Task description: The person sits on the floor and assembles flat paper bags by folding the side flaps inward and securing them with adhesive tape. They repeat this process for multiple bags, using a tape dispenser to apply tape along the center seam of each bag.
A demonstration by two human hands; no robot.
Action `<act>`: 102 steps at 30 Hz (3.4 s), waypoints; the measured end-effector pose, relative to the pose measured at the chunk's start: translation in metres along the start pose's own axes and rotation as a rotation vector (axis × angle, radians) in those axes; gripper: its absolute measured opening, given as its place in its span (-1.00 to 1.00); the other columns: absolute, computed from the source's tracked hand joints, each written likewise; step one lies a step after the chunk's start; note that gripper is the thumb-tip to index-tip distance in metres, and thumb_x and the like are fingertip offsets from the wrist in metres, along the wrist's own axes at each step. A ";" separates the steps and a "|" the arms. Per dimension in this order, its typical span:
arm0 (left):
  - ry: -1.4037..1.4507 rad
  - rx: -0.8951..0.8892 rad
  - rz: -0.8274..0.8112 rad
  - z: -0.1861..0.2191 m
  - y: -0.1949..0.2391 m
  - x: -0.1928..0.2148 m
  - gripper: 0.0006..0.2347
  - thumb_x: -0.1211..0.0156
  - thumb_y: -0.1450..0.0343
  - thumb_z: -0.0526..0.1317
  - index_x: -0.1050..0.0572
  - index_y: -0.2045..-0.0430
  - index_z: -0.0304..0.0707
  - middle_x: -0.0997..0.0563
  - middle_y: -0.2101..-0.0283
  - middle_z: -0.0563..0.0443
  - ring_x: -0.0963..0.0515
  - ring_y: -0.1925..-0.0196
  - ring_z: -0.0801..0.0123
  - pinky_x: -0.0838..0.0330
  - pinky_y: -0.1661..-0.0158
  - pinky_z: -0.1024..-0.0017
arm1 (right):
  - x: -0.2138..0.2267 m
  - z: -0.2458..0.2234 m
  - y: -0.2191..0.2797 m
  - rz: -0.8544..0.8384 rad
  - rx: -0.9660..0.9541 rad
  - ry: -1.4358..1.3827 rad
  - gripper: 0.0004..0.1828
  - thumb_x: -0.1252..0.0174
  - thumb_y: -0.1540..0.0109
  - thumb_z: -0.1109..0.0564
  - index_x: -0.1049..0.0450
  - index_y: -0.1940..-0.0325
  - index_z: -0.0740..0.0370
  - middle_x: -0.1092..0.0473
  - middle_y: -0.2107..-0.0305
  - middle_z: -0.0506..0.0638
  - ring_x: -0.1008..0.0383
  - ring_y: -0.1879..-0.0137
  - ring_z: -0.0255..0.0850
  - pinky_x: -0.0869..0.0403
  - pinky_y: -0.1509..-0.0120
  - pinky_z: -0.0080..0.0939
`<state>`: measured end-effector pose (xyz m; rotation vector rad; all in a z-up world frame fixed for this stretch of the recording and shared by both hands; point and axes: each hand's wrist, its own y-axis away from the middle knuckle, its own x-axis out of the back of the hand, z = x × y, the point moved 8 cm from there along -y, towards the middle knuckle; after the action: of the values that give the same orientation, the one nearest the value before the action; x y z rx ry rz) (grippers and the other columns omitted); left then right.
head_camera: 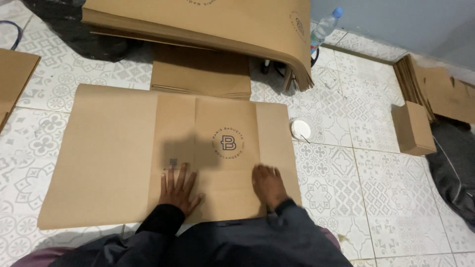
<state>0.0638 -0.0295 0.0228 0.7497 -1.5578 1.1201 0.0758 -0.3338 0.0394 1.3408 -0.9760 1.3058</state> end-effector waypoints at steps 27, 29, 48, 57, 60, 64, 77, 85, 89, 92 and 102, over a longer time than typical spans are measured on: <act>0.028 -0.040 0.070 0.002 -0.001 0.007 -0.24 0.48 -0.36 0.41 0.22 -0.51 0.27 0.26 -0.61 0.11 0.23 -0.58 -0.12 0.37 -0.45 -0.06 | 0.028 0.228 0.004 0.575 -0.568 -0.606 -0.83 -0.22 -0.27 -0.03 -0.46 0.29 0.06 -0.50 0.41 -0.02 -0.55 0.31 -0.11 -0.43 0.16 -0.04; -0.001 -0.027 0.059 0.001 -0.003 0.010 -0.25 0.49 -0.35 0.40 0.24 -0.51 0.30 0.28 -0.62 0.15 0.23 -0.57 -0.09 0.36 -0.44 -0.04 | 0.012 0.240 -0.005 0.465 -0.852 -0.929 -0.69 -0.25 -0.28 -0.15 -0.41 0.10 0.05 -0.50 0.39 -0.03 -0.51 0.22 -0.17 -0.42 0.04 -0.10; 0.036 -0.046 0.084 0.011 -0.011 0.038 -0.28 0.47 -0.40 0.33 0.17 -0.53 0.23 0.16 -0.62 0.09 0.10 -0.58 -0.15 0.18 -0.45 -0.07 | 0.025 0.246 -0.023 0.696 -0.644 -0.877 -0.79 -0.19 -0.28 0.34 -0.64 0.06 0.21 -0.59 0.19 0.01 -0.59 0.12 -0.21 -0.56 -0.04 -0.30; 0.012 -0.043 0.070 0.008 -0.009 0.033 -0.27 0.44 -0.39 0.35 0.15 -0.53 0.23 0.12 -0.61 0.07 0.07 -0.58 -0.17 0.11 -0.43 -0.11 | 0.018 0.244 -0.017 0.610 -0.812 -1.021 -0.89 -0.18 -0.33 0.09 -0.61 0.21 0.07 -0.51 0.49 -0.13 -0.48 0.33 -0.34 -0.43 0.15 -0.28; -0.011 -0.052 0.068 0.009 -0.009 0.032 -0.26 0.47 -0.38 0.35 0.19 -0.53 0.23 0.17 -0.62 0.07 0.07 -0.57 -0.17 0.11 -0.42 -0.12 | 0.017 0.243 -0.016 0.624 -0.840 -1.068 -0.83 -0.19 -0.33 0.03 -0.60 0.23 0.13 -0.49 0.52 -0.13 -0.46 0.37 -0.34 -0.44 0.18 -0.28; -0.007 -0.048 0.076 0.009 -0.009 0.034 -0.26 0.45 -0.38 0.35 0.18 -0.53 0.24 0.15 -0.62 0.08 0.05 -0.57 -0.16 0.10 -0.43 -0.10 | 0.024 0.237 -0.011 0.601 -0.924 -1.129 -0.69 -0.20 -0.35 -0.01 -0.48 0.44 0.14 -0.42 0.60 -0.13 -0.36 0.42 -0.35 -0.37 0.22 -0.26; 0.002 -0.049 -0.009 0.004 -0.006 0.014 -0.32 0.58 -0.42 0.33 0.31 -0.50 0.28 0.35 -0.61 0.12 0.30 -0.59 -0.11 0.35 -0.43 -0.05 | 0.023 0.239 -0.002 0.580 -1.019 -1.178 -0.72 -0.27 -0.33 0.04 -0.49 0.45 0.13 -0.42 0.63 -0.10 -0.36 0.47 -0.35 -0.42 0.23 -0.29; -0.010 0.125 -0.264 -0.016 -0.013 -0.029 -0.20 0.05 -0.25 0.29 0.17 -0.46 0.55 0.25 -0.61 -0.06 0.11 -0.56 -0.16 0.02 -0.27 -0.23 | -0.008 0.259 0.004 0.884 -1.081 -1.413 -0.92 -0.24 -0.25 0.23 -0.62 0.30 0.27 -0.45 0.58 0.00 -0.39 0.47 -0.28 -0.41 0.37 -0.26; 0.141 0.235 -0.475 -0.028 -0.013 -0.038 -0.19 -0.14 -0.25 0.14 0.15 -0.44 0.63 0.29 -0.62 0.08 0.05 -0.54 -0.16 -0.04 -0.26 -0.22 | -0.011 0.256 0.013 0.917 -1.089 -1.572 -0.93 -0.21 -0.30 0.28 -0.60 0.26 0.31 -0.45 0.52 0.01 -0.41 0.41 -0.26 -0.49 0.26 -0.26; 0.249 0.245 -0.593 -0.031 -0.014 -0.021 -0.29 -0.06 -0.34 0.11 0.11 -0.42 0.65 0.25 -0.61 0.09 0.05 -0.55 -0.11 -0.04 -0.31 -0.23 | 0.020 0.254 0.015 0.773 -1.002 -1.156 -0.90 -0.19 -0.36 0.14 -0.57 0.24 0.13 -0.48 0.51 -0.06 -0.47 0.34 -0.24 -0.49 0.08 -0.11; 0.938 0.633 -0.288 -0.184 0.025 0.100 -0.25 -0.16 -0.20 -0.56 -0.38 -0.29 0.28 -0.28 -0.49 0.08 -0.31 -0.45 0.29 -0.19 -0.34 0.46 | 0.023 0.257 -0.047 0.580 -0.553 -0.585 -0.89 -0.07 -0.38 0.26 -0.52 0.17 0.28 -0.45 0.32 0.13 -0.45 0.20 0.03 -0.42 0.20 0.08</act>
<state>0.0833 0.1583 0.1184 0.6624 -0.2937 1.4573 0.1744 -0.5742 0.0737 1.0382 -2.0750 0.9180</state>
